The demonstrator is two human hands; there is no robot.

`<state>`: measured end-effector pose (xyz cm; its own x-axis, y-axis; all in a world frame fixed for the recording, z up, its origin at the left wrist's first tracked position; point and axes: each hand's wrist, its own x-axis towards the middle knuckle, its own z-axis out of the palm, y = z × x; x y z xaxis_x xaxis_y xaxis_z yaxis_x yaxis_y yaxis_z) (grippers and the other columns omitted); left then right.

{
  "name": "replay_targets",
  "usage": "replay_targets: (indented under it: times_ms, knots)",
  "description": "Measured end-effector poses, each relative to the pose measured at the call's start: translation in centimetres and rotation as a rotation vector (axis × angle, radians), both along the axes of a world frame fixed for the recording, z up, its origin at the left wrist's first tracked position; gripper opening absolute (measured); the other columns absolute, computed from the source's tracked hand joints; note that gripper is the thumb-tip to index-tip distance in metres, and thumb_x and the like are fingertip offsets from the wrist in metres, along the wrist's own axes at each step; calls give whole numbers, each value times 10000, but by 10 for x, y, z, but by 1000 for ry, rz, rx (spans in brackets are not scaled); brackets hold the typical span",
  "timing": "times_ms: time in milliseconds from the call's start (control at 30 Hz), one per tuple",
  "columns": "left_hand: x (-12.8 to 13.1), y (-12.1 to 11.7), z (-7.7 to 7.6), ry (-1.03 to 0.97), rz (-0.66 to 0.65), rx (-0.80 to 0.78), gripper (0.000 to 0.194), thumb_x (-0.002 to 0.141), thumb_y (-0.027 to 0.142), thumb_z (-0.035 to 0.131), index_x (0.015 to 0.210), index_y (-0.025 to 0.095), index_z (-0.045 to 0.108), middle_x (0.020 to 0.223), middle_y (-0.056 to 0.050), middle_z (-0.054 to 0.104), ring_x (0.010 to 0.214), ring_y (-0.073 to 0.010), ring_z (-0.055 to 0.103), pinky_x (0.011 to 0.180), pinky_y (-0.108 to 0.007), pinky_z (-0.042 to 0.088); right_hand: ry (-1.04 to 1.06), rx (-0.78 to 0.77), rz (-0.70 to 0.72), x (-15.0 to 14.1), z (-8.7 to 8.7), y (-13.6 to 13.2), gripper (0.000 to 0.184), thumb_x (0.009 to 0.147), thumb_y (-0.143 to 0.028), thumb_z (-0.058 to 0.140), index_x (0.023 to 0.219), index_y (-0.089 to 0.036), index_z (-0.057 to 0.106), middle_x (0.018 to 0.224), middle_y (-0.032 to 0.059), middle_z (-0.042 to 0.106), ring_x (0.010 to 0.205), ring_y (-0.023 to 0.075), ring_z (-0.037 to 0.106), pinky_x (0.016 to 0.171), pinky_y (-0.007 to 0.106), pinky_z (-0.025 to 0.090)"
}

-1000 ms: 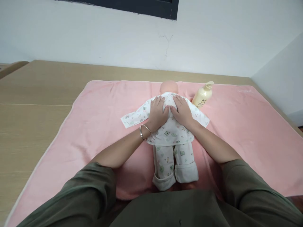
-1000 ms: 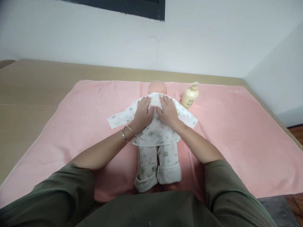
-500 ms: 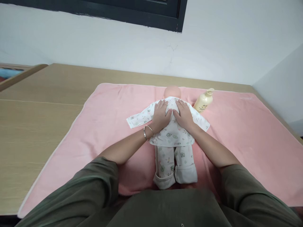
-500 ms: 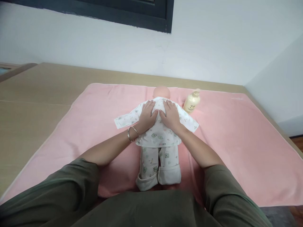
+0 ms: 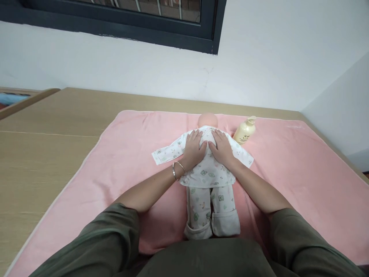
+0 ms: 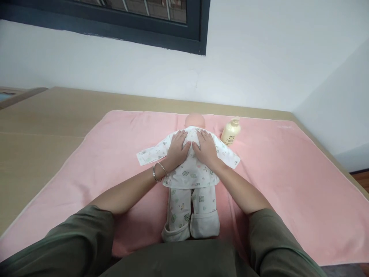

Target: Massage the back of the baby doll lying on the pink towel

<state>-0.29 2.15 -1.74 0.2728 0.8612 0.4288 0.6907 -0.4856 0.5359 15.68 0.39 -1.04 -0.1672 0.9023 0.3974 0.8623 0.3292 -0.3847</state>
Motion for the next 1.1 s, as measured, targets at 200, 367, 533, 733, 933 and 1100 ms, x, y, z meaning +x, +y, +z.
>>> replay_targets:
  times_ms: [200, 367, 533, 733, 933, 1100]
  knots:
    - [-1, -1, 0, 7, -1, 2, 477, 948, 313, 397, 1341, 71, 518, 1431, -192, 531, 1423, -326, 391, 1207, -546, 276, -27, -13, 4, -1, 1, -2, 540, 1001, -345, 366, 1433, -35, 457, 1500, 187, 385, 1419, 302, 318, 1206, 513, 230]
    - [0, -5, 3, 41, 12, 26, 461, 967, 286, 362, 1328, 52, 529, 1441, -218, 514, 1440, -341, 369, 1194, -584, 276, -86, -45, 89, 6, 5, 2, 574, 994, -363, 418, 1461, -30, 413, 1530, 198, 328, 1452, 308, 254, 1211, 527, 208]
    - [1, -9, 7, 119, -12, 122, 455, 973, 219, 281, 1274, 56, 580, 1409, -190, 559, 1450, -341, 357, 1205, -602, 230, -36, -160, 154, 18, 15, 11, 614, 973, -394, 498, 1485, -70, 396, 1557, 165, 285, 1469, 287, 220, 1218, 527, 193]
    - [-4, 12, 4, 158, -21, 0, 520, 953, 300, 378, 1378, 16, 476, 1488, -262, 445, 1441, -363, 365, 1170, -582, 317, -79, -66, 12, -5, 15, -12, 534, 980, -315, 438, 1419, -15, 478, 1461, 216, 430, 1408, 323, 349, 1189, 523, 290]
    - [1, -9, 9, 255, 11, 64, 549, 989, 314, 313, 1389, -36, 453, 1476, -298, 439, 1433, -393, 369, 1163, -577, 322, -120, -140, 20, -6, 19, -15, 551, 976, -279, 433, 1446, 8, 441, 1500, 216, 369, 1433, 315, 305, 1205, 516, 261]
    - [5, -28, 13, 259, -4, 113, 535, 1000, 326, 302, 1398, 3, 457, 1494, -274, 430, 1439, -386, 362, 1157, -574, 331, -127, -251, 94, 8, 25, 4, 612, 973, -307, 463, 1501, -21, 349, 1565, 194, 234, 1478, 305, 179, 1217, 556, 171]
